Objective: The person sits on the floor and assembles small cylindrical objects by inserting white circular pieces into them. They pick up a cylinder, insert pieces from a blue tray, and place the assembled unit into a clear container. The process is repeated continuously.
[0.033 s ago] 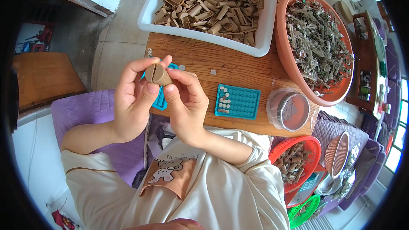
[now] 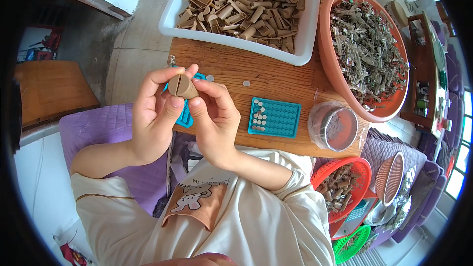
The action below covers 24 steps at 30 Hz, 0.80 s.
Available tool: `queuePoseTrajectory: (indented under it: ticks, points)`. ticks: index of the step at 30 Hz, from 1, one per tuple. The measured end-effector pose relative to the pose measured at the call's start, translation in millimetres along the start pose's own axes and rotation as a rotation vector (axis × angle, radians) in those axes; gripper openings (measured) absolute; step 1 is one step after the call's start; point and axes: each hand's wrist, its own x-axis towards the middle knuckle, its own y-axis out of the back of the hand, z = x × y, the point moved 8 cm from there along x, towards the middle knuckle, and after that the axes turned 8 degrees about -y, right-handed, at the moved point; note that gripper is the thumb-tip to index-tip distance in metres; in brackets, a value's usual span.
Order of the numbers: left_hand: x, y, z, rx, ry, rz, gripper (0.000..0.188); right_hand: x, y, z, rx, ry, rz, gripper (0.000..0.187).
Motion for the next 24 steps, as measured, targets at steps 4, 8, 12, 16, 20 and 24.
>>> queuePoseTrajectory:
  ticks: [4, 8, 12, 16, 20, 24]
  points:
    - [0, -1, -1, 0.044, 0.024, -0.014, 0.034, 1, 1, 3, -0.068, -0.034, 0.009, 0.02]
    - [2, -1, -1, 0.152, -0.02, 0.006, 0.035, 4, 2, 1, -0.474, 0.075, -0.003, 0.023]
    - [6, -4, 19, 0.56, -0.314, -0.143, 0.036, 10, -19, -4, -0.735, 0.033, -0.19, 0.024]
    - [5, -14, 25, 0.609, -0.432, -0.254, 0.032, -3, -28, -7, -0.684, 0.229, -0.219, 0.015]
    - [3, -13, 18, 0.584, -0.341, -0.246, 0.03, -6, -28, 5, -0.624, 0.228, -0.202, 0.016]
    - [3, -16, 10, 0.559, -0.285, -0.284, 0.028, -8, -20, 5, -0.704, 0.13, -0.243, 0.018]
